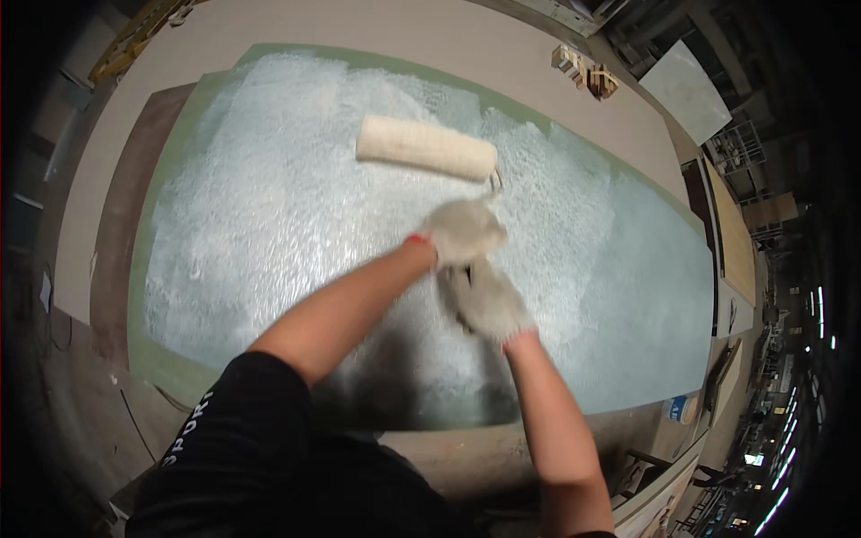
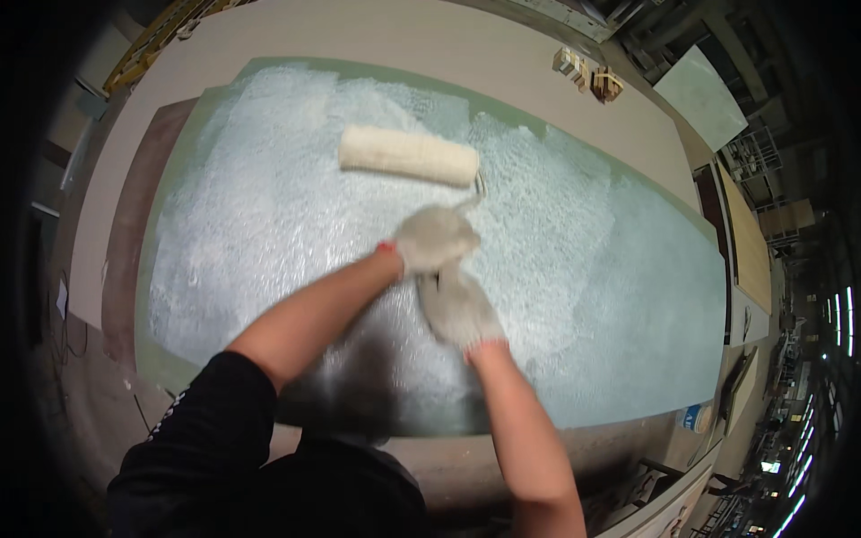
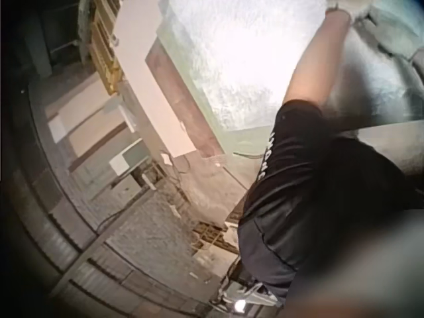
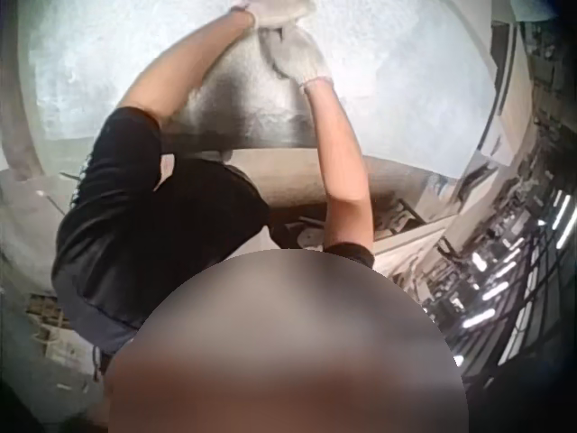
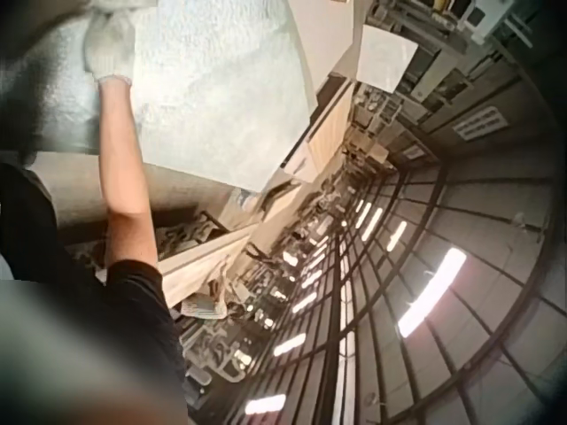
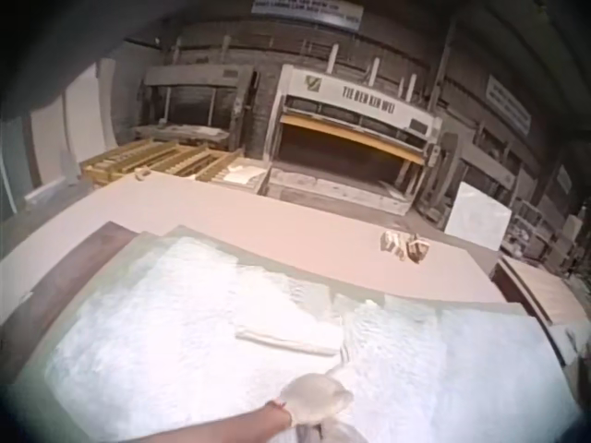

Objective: Applying a liquid coating to a flat wooden panel using a paint roller.

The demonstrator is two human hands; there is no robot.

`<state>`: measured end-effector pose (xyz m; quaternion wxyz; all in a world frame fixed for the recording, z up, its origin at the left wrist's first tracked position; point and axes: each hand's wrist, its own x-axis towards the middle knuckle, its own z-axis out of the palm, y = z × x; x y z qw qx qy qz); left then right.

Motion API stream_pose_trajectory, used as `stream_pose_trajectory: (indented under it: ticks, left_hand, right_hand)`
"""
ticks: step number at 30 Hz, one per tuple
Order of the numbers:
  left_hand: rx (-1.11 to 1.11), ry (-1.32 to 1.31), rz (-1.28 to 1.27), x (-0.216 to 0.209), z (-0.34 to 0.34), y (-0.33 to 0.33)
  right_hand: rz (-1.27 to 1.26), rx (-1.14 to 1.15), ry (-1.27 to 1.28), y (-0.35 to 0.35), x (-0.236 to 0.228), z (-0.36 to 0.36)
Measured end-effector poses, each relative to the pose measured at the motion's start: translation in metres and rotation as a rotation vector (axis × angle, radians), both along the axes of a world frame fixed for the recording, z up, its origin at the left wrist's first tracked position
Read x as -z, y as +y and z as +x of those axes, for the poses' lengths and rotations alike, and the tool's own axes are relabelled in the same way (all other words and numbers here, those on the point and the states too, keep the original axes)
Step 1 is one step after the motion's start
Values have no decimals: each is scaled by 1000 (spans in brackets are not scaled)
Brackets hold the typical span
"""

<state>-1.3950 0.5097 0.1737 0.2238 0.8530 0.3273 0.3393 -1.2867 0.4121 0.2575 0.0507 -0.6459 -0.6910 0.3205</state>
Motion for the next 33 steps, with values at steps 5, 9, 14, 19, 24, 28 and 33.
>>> stream_pose_trajectory:
  ticks: [5, 9, 14, 19, 24, 28, 33]
  left_hand:
    - [53, -33, -521, -70, 6, -202]
    - [1, -108, -485, -71, 17, -228]
    - [-72, 115, -605, -57, -3, -59]
    - [-245, 94, -131, 0, -80, 156]
    - [-221, 303, 276, -1, -103, 138]
    - [-301, 274, 180, -7, -21, 9]
    - [-438, -155, -610, -52, 85, -164]
  right_hand:
    - [57, -157, 51, -199, -36, 30]
    - [-169, 47, -14, -222, -62, 22]
    - [-104, -121, -136, -42, -31, 19]
    - [-95, -188, -100, 159, -27, -75]
    - [-243, -117, 72, 133, -46, -87]
    - [40, -253, -20, 39, -5, 0]
    - [-100, -380, -118, -102, -36, 115]
